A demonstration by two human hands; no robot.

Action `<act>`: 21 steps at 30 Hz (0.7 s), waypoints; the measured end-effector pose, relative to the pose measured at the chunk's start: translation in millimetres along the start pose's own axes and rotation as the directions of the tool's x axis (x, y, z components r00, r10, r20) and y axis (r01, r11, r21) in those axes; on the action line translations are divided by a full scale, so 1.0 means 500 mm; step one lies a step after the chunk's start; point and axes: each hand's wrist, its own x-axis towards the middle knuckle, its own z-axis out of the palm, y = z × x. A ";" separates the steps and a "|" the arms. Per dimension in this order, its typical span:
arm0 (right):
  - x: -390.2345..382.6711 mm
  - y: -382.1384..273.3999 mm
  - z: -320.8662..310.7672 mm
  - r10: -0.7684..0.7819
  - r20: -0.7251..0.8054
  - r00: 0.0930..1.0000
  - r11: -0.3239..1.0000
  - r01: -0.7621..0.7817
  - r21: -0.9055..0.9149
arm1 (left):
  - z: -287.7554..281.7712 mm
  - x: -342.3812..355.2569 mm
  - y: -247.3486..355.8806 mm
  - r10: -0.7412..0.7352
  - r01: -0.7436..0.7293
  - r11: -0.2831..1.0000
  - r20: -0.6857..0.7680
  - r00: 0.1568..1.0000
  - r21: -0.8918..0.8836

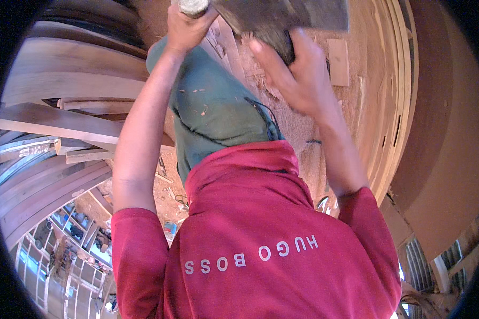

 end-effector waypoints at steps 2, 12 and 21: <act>0.038 -0.035 -0.013 -0.149 0.025 0.989 0.986 0.150 -0.072 | -0.003 -0.002 -0.014 0.070 -0.064 0.967 0.013 0.997 -0.248; 0.111 -0.105 -0.044 -0.172 0.164 0.971 0.969 0.196 -0.148 | -0.022 0.025 0.061 -0.002 0.086 0.950 0.267 0.964 -0.301; 0.108 -0.099 -0.037 -0.327 0.158 0.932 0.917 0.353 -0.183 | -0.029 0.021 0.050 -0.038 0.127 0.918 0.236 0.971 -0.375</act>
